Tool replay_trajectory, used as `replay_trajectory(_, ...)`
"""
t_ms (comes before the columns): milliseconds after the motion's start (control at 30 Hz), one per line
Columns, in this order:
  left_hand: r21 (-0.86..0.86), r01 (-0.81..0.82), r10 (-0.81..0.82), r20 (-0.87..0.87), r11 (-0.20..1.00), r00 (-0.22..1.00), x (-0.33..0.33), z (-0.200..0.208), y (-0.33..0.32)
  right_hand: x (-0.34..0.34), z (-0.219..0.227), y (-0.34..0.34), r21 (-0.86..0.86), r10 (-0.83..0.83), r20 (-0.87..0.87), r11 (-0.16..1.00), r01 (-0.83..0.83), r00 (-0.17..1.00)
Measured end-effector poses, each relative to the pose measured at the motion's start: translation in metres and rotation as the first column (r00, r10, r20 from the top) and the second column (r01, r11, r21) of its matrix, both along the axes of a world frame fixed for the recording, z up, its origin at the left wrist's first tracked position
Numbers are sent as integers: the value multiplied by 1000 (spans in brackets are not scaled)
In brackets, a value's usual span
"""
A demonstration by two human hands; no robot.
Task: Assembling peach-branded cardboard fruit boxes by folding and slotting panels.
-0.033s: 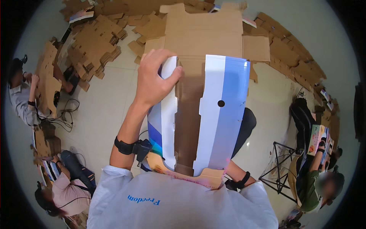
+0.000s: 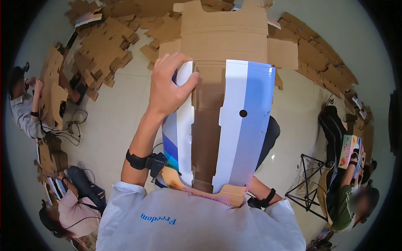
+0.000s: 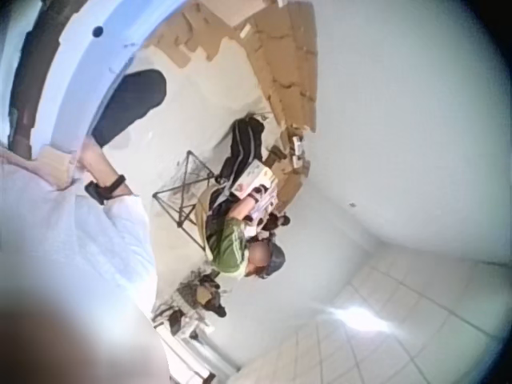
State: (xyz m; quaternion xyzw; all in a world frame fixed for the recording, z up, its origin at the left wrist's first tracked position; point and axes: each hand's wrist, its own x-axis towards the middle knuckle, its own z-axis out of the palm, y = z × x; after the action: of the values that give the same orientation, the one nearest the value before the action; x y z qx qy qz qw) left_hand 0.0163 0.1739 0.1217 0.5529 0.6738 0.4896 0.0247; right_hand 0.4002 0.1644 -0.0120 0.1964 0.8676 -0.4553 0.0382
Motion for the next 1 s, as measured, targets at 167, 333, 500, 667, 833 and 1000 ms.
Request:
replay_trajectory(167, 84, 107, -105, -23, 991, 994, 13, -5, 10, 14, 20, 24, 59, 65, 55, 996, -68, 996)
replay_trajectory(333, 6, 132, -127, -247, 991, 961, 56, -7, 38, 29, 2, 129, -523, -793, 53, 496, 693, 607)
replay_trajectory(500, -10, 155, -148, -378, 988, 914, 84, -20, 56, -38, 70, 152, -803, -958, -112, 244, 544, 265)
replay_trajectory(667, -46, 179, -184, -359, 983, 915, 89, -23, 65, -52, 49, 201, -788, -985, 28, 83, 610, 171)
replay_trajectory(833, 109, -321, 339, -255, 941, 906, 72, -32, 55, -82, 83, 178, -507, -992, -126, 65, 860, 1)
replay_trajectory(1000, -340, -49, 308, 769, 939, 561, 40, -62, 46, -84, 83, 170, -733, -926, -371, 245, 635, -71)
